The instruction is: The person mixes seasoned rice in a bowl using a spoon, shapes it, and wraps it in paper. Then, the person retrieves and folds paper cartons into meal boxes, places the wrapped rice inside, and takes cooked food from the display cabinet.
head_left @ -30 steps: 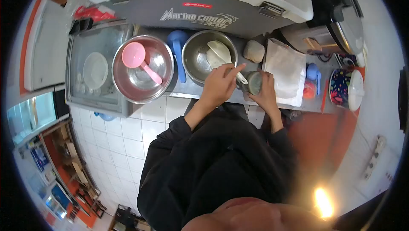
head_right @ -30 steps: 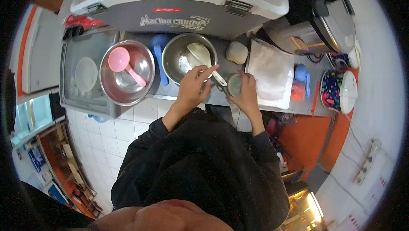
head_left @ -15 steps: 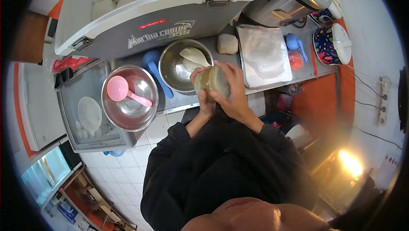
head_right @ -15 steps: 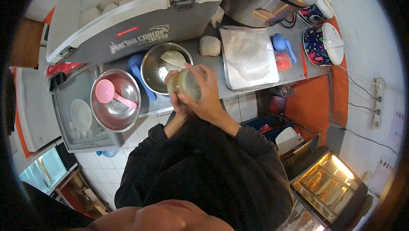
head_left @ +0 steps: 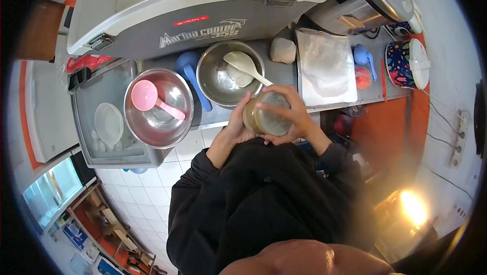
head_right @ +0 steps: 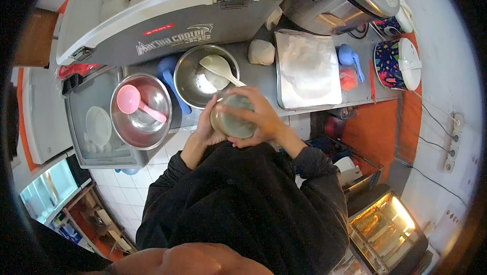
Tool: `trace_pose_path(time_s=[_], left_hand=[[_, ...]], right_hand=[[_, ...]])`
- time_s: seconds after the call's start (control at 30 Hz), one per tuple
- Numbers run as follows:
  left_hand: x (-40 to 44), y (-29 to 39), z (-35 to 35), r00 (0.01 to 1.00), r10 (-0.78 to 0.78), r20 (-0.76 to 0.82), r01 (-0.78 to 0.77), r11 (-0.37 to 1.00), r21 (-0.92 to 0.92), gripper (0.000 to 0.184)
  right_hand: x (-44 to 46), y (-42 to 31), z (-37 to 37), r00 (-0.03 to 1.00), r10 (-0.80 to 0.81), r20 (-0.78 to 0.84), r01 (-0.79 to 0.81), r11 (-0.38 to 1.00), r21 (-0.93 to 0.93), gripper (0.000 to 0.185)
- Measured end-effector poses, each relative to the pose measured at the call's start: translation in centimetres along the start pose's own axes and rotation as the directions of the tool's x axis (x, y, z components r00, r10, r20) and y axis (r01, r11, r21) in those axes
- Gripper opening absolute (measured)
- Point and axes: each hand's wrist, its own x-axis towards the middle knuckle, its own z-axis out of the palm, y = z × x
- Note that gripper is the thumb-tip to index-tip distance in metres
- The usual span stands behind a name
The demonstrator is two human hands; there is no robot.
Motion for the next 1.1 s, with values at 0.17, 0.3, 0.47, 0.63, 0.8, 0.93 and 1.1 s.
trace_pose_path(time_s=[0.17,0.3,0.47,0.63,0.8,0.93,1.1], left_hand=[[1.5,-3.2,1.7,0.836,0.532,0.135,-0.546,0.779,0.308,0.069],[2.9,-3.7,1.0,0.656,0.689,0.308,-0.743,0.516,0.426,0.076],[2.7,-2.3,0.5,0.979,0.200,0.034,-0.194,0.973,-0.126,0.078],[0.9,-1.5,-2.4,0.935,0.280,0.217,-0.290,0.957,0.013,0.092],[-2.3,-1.2,-2.9,0.881,0.427,0.204,-0.415,0.904,-0.103,0.093],[-3.2,-2.9,-6.5,0.834,0.535,0.139,-0.505,0.839,-0.202,0.068],[-6.5,-2.6,-3.0,0.716,0.694,-0.076,-0.697,0.703,-0.140,0.080]], right_hand=[[-1.1,0.3,1.4,0.932,0.247,-0.264,-0.217,0.966,0.138,0.069],[-0.1,-0.3,-0.8,0.966,0.187,-0.179,-0.193,0.981,-0.015,0.068],[1.8,-0.3,-6.0,0.993,-0.115,0.006,0.115,0.993,-0.001,0.070],[-0.2,7.1,-5.9,0.922,0.356,-0.152,-0.363,0.932,-0.018,0.061],[-5.0,14.1,1.0,0.939,0.343,0.017,-0.311,0.870,-0.384,0.065],[-6.3,18.2,4.7,0.953,0.290,0.085,-0.255,0.922,-0.291,0.066],[0.4,19.6,4.3,0.954,0.087,0.286,0.002,0.954,-0.300,0.050]])
